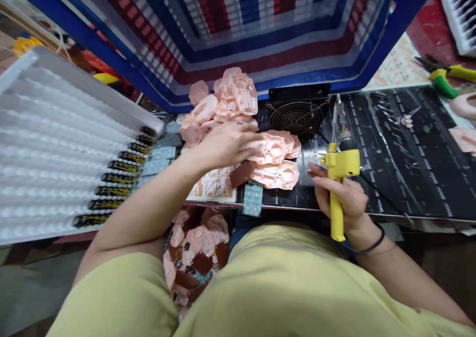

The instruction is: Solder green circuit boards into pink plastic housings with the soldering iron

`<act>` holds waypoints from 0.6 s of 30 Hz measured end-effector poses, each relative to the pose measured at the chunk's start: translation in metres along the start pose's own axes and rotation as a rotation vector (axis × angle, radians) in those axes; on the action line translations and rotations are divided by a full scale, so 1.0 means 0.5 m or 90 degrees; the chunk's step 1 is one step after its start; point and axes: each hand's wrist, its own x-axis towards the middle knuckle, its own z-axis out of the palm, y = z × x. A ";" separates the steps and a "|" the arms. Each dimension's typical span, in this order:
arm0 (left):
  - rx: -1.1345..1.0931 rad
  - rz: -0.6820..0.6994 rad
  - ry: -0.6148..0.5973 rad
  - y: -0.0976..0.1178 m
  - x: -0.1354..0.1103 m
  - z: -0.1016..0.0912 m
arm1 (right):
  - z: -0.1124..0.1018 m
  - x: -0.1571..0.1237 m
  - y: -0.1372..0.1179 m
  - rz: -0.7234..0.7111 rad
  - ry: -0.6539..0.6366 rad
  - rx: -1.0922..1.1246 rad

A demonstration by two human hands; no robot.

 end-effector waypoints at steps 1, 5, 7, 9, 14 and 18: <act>-0.008 0.017 -0.016 -0.003 -0.012 0.005 | 0.000 0.000 0.000 -0.002 0.001 -0.003; -0.019 0.018 -0.042 -0.004 -0.035 0.035 | 0.002 -0.002 0.001 -0.001 -0.004 -0.011; -0.025 0.002 -0.032 -0.004 -0.033 0.045 | 0.003 -0.005 0.004 0.001 -0.005 -0.024; -0.037 -0.004 -0.011 -0.008 -0.025 0.050 | 0.003 -0.009 0.008 -0.001 -0.005 -0.038; -0.061 -0.018 0.030 -0.005 0.000 0.066 | -0.004 -0.016 0.008 -0.004 -0.002 -0.087; -0.048 -0.013 0.101 0.005 0.000 0.092 | -0.010 -0.027 0.015 0.026 -0.019 -0.139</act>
